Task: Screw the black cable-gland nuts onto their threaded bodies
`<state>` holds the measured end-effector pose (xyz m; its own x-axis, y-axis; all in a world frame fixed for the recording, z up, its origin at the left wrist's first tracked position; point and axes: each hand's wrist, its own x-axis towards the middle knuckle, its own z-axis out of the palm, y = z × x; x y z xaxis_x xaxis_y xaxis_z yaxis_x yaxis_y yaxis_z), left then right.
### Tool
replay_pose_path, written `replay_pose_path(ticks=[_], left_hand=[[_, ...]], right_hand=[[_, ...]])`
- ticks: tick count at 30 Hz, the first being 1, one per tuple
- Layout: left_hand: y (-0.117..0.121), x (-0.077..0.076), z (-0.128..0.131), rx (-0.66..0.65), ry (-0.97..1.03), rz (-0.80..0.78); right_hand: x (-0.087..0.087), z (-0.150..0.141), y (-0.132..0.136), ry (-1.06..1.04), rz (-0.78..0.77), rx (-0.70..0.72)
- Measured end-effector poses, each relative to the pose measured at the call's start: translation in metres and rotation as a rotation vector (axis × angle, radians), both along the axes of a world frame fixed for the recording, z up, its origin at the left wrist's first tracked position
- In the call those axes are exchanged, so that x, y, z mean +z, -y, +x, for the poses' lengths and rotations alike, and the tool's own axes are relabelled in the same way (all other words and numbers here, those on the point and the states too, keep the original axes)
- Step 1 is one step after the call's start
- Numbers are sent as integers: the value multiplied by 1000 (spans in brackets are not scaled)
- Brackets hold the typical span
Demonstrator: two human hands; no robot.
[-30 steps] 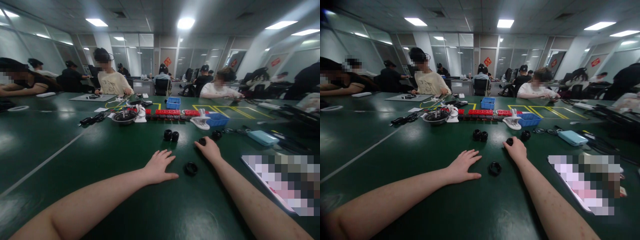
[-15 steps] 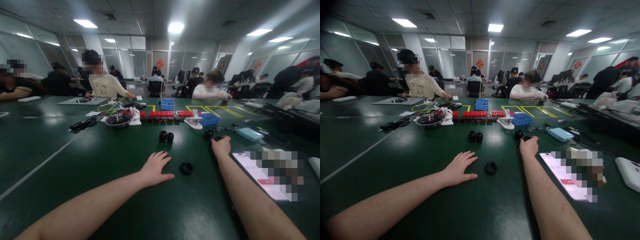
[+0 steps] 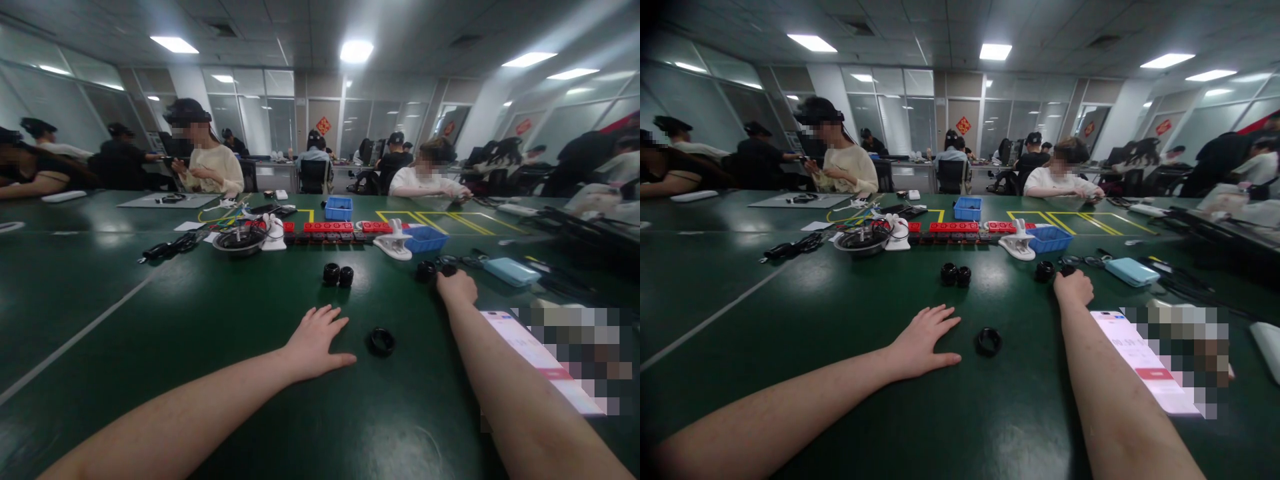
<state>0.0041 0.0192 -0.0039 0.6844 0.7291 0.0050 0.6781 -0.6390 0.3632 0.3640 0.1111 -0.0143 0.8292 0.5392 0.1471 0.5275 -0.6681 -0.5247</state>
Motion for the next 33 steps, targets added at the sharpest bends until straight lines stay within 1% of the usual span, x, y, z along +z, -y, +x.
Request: replay_pose_path(ticks=[4,8,12,14,17,19,22,24,25,26,27,28,30,32,33], left_hand=[[1,3,1,8,-12,1],[1,2,1,5,-17,2],[0,-1,1,-4,-10,12],[-1,-2,0,-6,-5,16],[-1,-2,0,-4,0,15],[-1,-2,0,-6,1,13],[-1,-3,0,-7,2,23],[0,-4,1,-1,-2,39],[0,-4,2,2,-5,46],[0,-3,2,7,-9,53],[0,-3,3,11,-12,57],[1,-3,3,13,-15,58],[1,-2,4,14,-17,55],[1,-2,4,14,-20,53],[1,-3,4,13,-24,55]], right_hand=[[0,-1,1,-7,-3,29],[3,-5,6,-21,62,17],[7,-12,19,-21,141,26],[8,-19,29,-10,171,72],[9,-37,49,12,205,234],[8,-55,67,10,210,403],[9,-94,96,-38,168,761],[13,-122,114,-32,146,966],[15,-136,121,43,105,1150],[17,-147,127,133,46,1268],[19,-157,131,222,-26,1326],[20,-164,134,296,-79,1334],[21,-169,134,355,-141,1300],[19,-165,130,319,-131,1246],[18,-160,127,283,-97,1219]])
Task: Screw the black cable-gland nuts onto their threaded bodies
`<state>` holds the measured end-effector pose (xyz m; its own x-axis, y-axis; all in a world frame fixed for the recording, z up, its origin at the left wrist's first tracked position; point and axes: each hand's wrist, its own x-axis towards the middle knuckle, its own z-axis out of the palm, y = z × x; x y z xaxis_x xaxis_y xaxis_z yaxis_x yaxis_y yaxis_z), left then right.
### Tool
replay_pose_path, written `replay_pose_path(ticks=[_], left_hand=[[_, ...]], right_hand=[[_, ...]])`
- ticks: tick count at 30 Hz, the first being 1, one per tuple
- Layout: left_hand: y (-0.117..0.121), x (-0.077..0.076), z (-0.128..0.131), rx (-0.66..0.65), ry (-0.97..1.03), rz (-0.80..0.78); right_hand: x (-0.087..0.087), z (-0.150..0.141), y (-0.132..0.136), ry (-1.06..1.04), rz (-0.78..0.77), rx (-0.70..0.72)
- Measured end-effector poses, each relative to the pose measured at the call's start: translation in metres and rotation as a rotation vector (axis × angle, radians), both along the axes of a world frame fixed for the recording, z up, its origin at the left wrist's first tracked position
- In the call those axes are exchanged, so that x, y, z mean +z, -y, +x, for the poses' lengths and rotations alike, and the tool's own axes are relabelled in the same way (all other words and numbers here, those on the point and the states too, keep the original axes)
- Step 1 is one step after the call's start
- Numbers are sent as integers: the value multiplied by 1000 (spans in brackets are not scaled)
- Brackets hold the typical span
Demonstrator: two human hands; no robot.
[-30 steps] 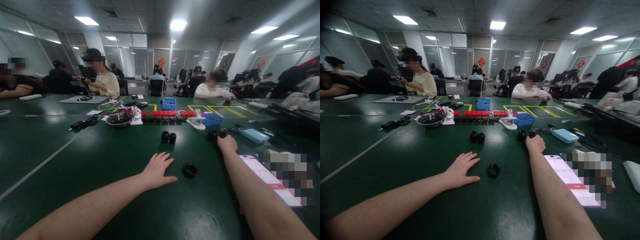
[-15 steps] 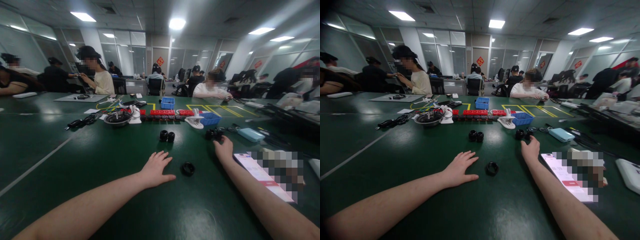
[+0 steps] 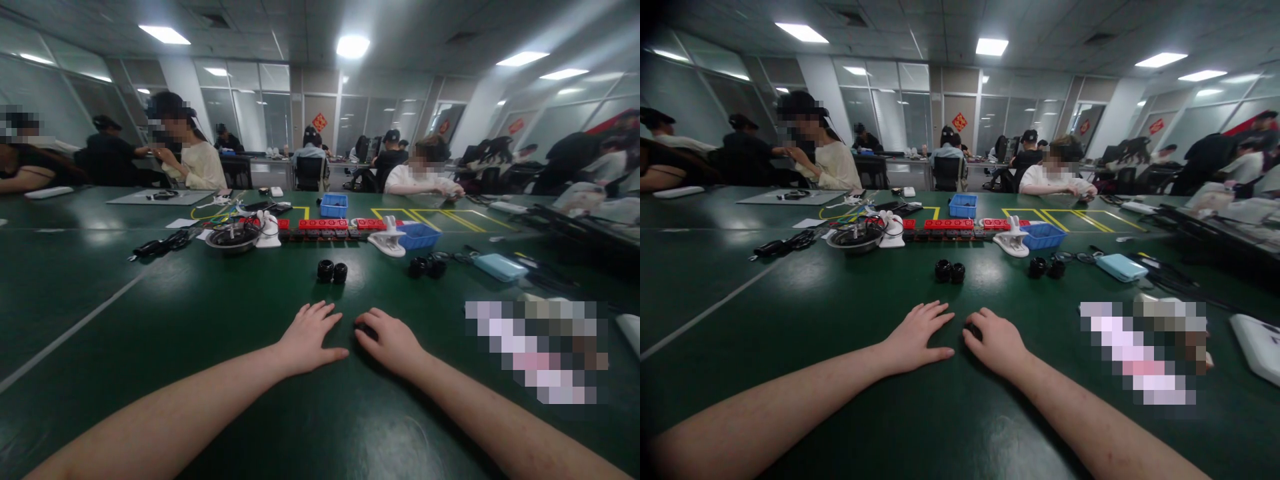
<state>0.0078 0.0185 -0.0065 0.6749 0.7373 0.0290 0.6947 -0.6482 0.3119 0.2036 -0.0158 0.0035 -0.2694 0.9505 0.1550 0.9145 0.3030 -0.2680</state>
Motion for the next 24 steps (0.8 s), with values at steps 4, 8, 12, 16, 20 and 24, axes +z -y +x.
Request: replay_pose_path(ticks=[4,8,12,16,20,24], left_hand=[[-1,-2,0,3,-8,5],[-1,-2,0,-6,-2,-3],[-2,-1,0,-10,-3,-18],[-1,3,-1,-9,-10,-41],[0,4,-1,-5,-14,-54],[0,3,-2,-10,0,-54]], right_hand=[[-4,18,-12,-238,166,-86],[-7,26,-21,-333,265,-99],[-14,38,-35,-409,376,-130],[-21,60,-56,-478,560,-208],[-24,79,-76,-510,726,-251],[-24,88,-90,-485,837,-283]])
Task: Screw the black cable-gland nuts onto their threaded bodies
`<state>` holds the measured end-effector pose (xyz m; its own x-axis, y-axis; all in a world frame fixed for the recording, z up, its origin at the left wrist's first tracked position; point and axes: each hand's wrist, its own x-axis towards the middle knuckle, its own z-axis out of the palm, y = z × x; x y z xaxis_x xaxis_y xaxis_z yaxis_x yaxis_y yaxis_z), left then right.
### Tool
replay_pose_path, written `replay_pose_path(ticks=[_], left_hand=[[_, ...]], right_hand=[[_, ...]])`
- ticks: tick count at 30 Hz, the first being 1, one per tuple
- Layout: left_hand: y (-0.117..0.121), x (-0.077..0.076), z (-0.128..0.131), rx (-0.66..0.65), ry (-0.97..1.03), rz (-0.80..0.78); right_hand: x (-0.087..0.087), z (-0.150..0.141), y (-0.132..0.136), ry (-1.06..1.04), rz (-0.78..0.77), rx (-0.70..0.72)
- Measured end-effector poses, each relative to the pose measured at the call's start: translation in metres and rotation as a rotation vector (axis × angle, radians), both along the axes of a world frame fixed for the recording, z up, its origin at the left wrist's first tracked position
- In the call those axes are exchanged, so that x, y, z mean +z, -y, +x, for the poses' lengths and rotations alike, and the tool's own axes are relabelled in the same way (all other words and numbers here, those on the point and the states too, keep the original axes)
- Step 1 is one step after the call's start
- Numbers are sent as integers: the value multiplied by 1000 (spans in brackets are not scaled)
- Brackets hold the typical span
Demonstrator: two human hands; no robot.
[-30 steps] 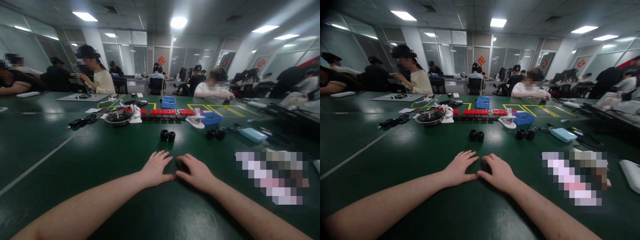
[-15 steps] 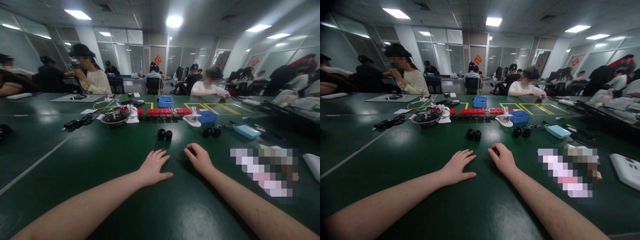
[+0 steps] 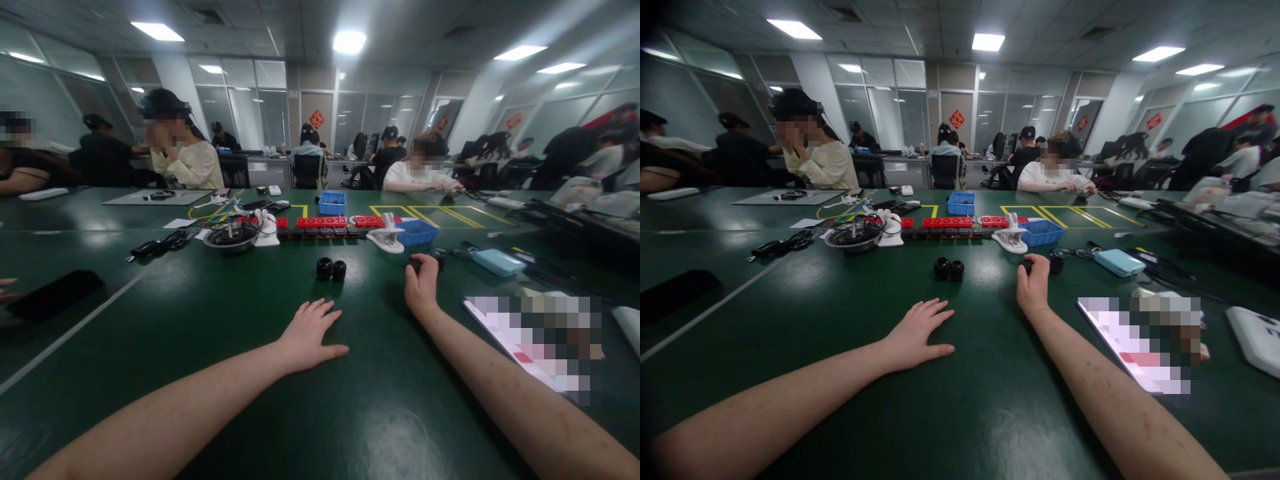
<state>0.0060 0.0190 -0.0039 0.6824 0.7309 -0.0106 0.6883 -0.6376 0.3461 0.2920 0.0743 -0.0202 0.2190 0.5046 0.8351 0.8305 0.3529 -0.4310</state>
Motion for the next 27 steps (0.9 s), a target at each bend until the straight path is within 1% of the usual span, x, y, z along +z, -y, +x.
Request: replay_pose_path(ticks=[5,11,16,20,27], left_hand=[[-1,-1,0,1,8,1],[0,0,1,4,-4,8],[0,1,0,2,-2,-3],[0,2,0,7,-7,-16],[-1,0,-1,-3,9,-13]], right_hand=[[2,15,-12,4,65,-116],[4,54,-20,-72,65,-298],[-3,80,-27,-155,57,-432],[-6,86,-33,-163,30,-456],[-5,87,-40,-91,-83,-400]])
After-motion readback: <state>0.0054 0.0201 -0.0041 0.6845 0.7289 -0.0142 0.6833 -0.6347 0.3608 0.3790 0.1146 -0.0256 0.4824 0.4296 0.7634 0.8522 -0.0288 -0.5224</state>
